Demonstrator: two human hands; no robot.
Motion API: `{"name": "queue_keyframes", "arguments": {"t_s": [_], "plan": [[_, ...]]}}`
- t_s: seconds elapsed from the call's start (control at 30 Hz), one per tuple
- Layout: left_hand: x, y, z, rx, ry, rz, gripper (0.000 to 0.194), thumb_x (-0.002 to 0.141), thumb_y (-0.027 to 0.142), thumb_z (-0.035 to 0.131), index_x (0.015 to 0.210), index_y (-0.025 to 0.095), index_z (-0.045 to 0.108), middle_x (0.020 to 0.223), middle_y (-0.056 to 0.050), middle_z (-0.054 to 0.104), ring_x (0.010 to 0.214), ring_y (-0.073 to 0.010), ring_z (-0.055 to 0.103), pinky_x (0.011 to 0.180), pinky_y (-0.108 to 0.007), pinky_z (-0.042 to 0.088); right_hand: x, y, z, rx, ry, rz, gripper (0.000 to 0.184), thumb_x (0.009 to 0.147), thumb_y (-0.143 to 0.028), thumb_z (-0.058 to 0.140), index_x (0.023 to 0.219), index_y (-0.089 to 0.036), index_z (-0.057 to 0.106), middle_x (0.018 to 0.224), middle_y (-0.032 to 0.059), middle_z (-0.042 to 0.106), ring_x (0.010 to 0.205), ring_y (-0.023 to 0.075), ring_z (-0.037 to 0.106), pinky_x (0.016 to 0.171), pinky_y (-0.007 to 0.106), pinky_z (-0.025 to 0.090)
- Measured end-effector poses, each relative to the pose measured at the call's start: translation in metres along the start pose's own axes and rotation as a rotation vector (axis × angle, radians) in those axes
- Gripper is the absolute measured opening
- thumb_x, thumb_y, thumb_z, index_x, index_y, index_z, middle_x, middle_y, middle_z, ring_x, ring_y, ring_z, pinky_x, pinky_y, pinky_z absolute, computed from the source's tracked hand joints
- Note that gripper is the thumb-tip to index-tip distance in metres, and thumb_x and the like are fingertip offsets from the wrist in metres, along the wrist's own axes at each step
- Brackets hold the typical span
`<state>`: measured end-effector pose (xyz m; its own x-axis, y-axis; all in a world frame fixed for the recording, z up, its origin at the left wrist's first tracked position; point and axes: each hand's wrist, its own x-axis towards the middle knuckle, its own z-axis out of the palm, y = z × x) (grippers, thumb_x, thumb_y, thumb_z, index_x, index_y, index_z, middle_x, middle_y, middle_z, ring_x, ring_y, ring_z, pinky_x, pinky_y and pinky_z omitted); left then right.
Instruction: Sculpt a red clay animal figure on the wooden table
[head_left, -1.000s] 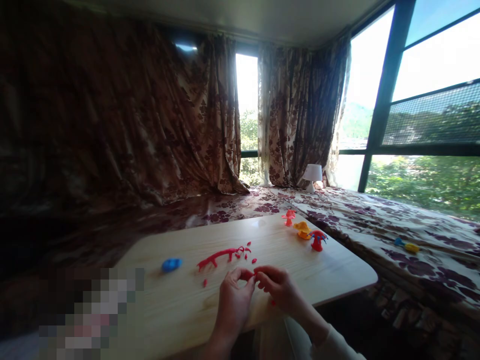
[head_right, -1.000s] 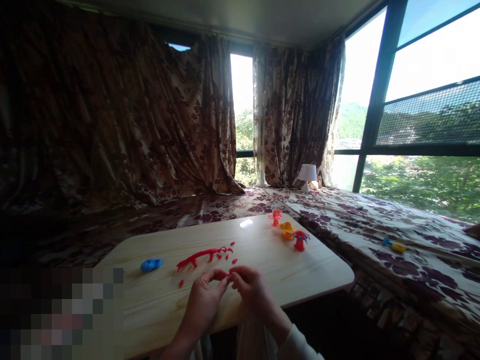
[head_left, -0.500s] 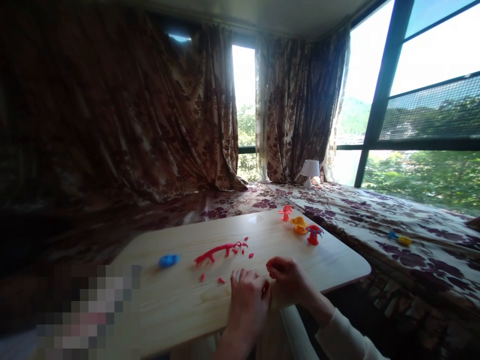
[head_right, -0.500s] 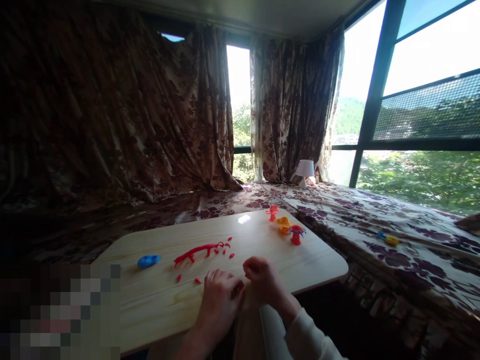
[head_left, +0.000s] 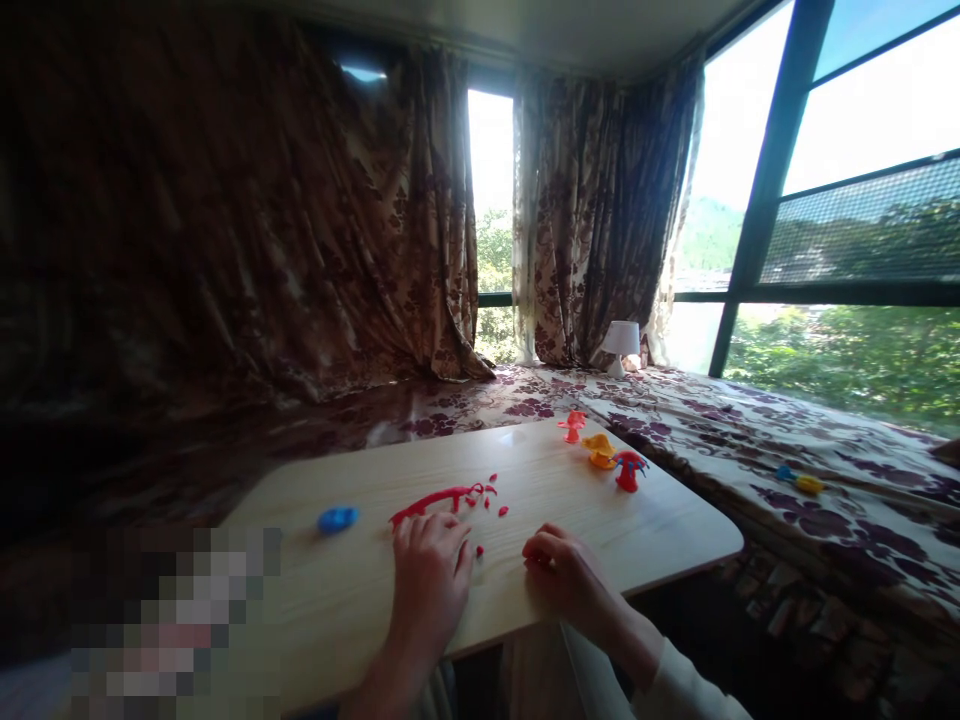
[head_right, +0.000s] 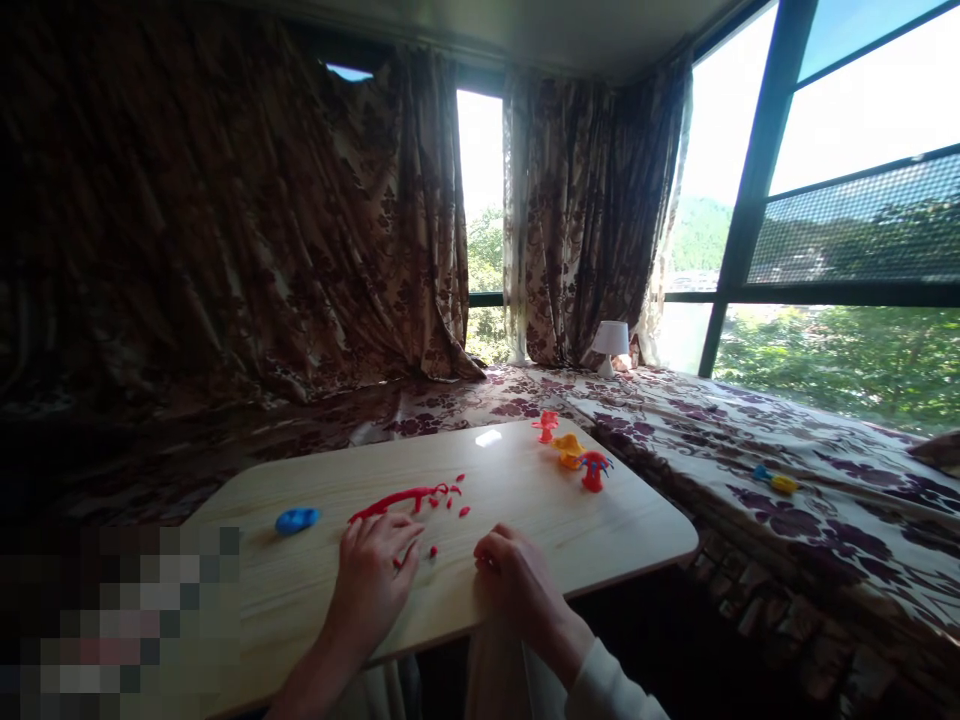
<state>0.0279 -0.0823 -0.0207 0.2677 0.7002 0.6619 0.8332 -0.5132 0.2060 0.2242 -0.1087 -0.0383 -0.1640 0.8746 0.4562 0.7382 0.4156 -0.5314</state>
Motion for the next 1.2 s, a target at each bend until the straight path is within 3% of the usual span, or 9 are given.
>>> {"name": "queue_keyframes", "arguments": {"t_s": [0.17, 0.3, 0.43, 0.57, 0.77, 0.9, 1.0, 1.1, 1.2], "plan": [[-0.03, -0.037, -0.016, 0.03, 0.116, -0.011, 0.018, 0.08, 0.024, 0.052, 0.083, 0.022, 0.069, 0.084, -0.005, 0.068, 0.08, -0.0219, 0.059, 0.081, -0.039, 0.039, -0.013, -0.005, -0.015, -0.092, -0.074, -0.072, 0.024, 0.085, -0.011, 0.047, 0.078, -0.02, 0.068, 0.085, 0.0041, 0.063, 0.084, 0.0171, 0.056, 0.077, 0.026, 0.043], [-0.049, -0.055, -0.015, 0.047, 0.144, -0.012, 0.015, 0.078, 0.024, 0.054, 0.079, 0.023, 0.069, 0.079, -0.003, 0.069, 0.075, -0.0204, 0.06, 0.075, -0.035, 0.04, -0.017, -0.009, -0.02, -0.183, -0.105, -0.075, 0.023, 0.082, -0.008, 0.048, 0.088, -0.019, 0.068, 0.099, 0.0084, 0.064, 0.094, 0.022, 0.056, 0.084, 0.033, 0.043], [-0.056, -0.049, -0.011, 0.08, 0.166, 0.0, 0.014, 0.079, 0.025, 0.054, 0.079, 0.024, 0.068, 0.077, -0.001, 0.07, 0.074, -0.0201, 0.06, 0.077, -0.035, 0.039, -0.031, -0.009, -0.013, -0.314, -0.147, -0.112, 0.043, 0.078, -0.001, 0.044, 0.113, -0.018, 0.062, 0.118, 0.0116, 0.062, 0.109, 0.0255, 0.053, 0.092, 0.038, 0.042], [-0.056, -0.036, -0.008, 0.072, 0.18, 0.025, 0.016, 0.081, 0.024, 0.051, 0.082, 0.024, 0.068, 0.08, -0.002, 0.07, 0.077, -0.0198, 0.061, 0.08, -0.037, 0.037, -0.044, -0.005, -0.001, -0.441, -0.226, -0.228, 0.061, 0.073, -0.001, 0.043, 0.133, -0.013, 0.047, 0.138, 0.0126, 0.047, 0.125, 0.0259, 0.045, 0.102, 0.041, 0.038], [-0.058, -0.038, -0.008, 0.096, 0.159, 0.012, 0.014, 0.08, 0.024, 0.053, 0.079, 0.023, 0.067, 0.077, -0.002, 0.07, 0.075, -0.0203, 0.06, 0.078, -0.036, 0.037, -0.058, 0.01, 0.012, -0.588, -0.094, -0.219, 0.072, 0.065, 0.004, 0.038, 0.135, -0.011, 0.043, 0.14, 0.0139, 0.042, 0.128, 0.0253, 0.042, 0.101, 0.044, 0.039], [-0.058, -0.037, -0.009, 0.129, 0.134, -0.007, 0.014, 0.08, 0.024, 0.053, 0.081, 0.023, 0.066, 0.079, -0.002, 0.07, 0.077, -0.0214, 0.06, 0.081, -0.039, 0.036, -0.061, 0.004, 0.02, -0.601, -0.127, -0.317, 0.075, 0.063, 0.001, 0.041, 0.137, -0.01, 0.04, 0.142, 0.013, 0.037, 0.13, 0.0259, 0.039, 0.101, 0.044, 0.041], [-0.058, -0.034, -0.01, 0.15, 0.124, 0.001, 0.013, 0.08, 0.024, 0.053, 0.081, 0.023, 0.066, 0.08, -0.002, 0.069, 0.078, -0.0219, 0.06, 0.083, -0.04, 0.035, -0.054, 0.0, 0.018, -0.565, -0.153, -0.251, 0.074, 0.065, 0.001, 0.04, 0.137, -0.013, 0.04, 0.143, 0.0098, 0.037, 0.13, 0.0225, 0.039, 0.104, 0.042, 0.037], [-0.058, -0.033, -0.011, 0.162, 0.118, 0.012, 0.013, 0.08, 0.024, 0.053, 0.081, 0.023, 0.066, 0.08, -0.002, 0.069, 0.078, -0.0214, 0.06, 0.082, -0.039, 0.035, -0.055, 0.006, 0.015, -0.609, -0.099, -0.167, 0.074, 0.064, 0.005, 0.037, 0.136, -0.009, 0.042, 0.142, 0.0142, 0.037, 0.13, 0.0253, 0.038, 0.103, 0.048, 0.037], [-0.06, -0.033, -0.011, 0.173, 0.111, 0.006, 0.014, 0.08, 0.022, 0.052, 0.082, 0.023, 0.066, 0.08, -0.002, 0.069, 0.077, -0.0213, 0.06, 0.084, -0.04, 0.034, -0.064, 0.009, 0.019, -0.629, -0.078, -0.232, 0.074, 0.063, 0.003, 0.038, 0.136, -0.007, 0.041, 0.141, 0.0165, 0.037, 0.13, 0.0276, 0.039, 0.099, 0.049, 0.041]]}}
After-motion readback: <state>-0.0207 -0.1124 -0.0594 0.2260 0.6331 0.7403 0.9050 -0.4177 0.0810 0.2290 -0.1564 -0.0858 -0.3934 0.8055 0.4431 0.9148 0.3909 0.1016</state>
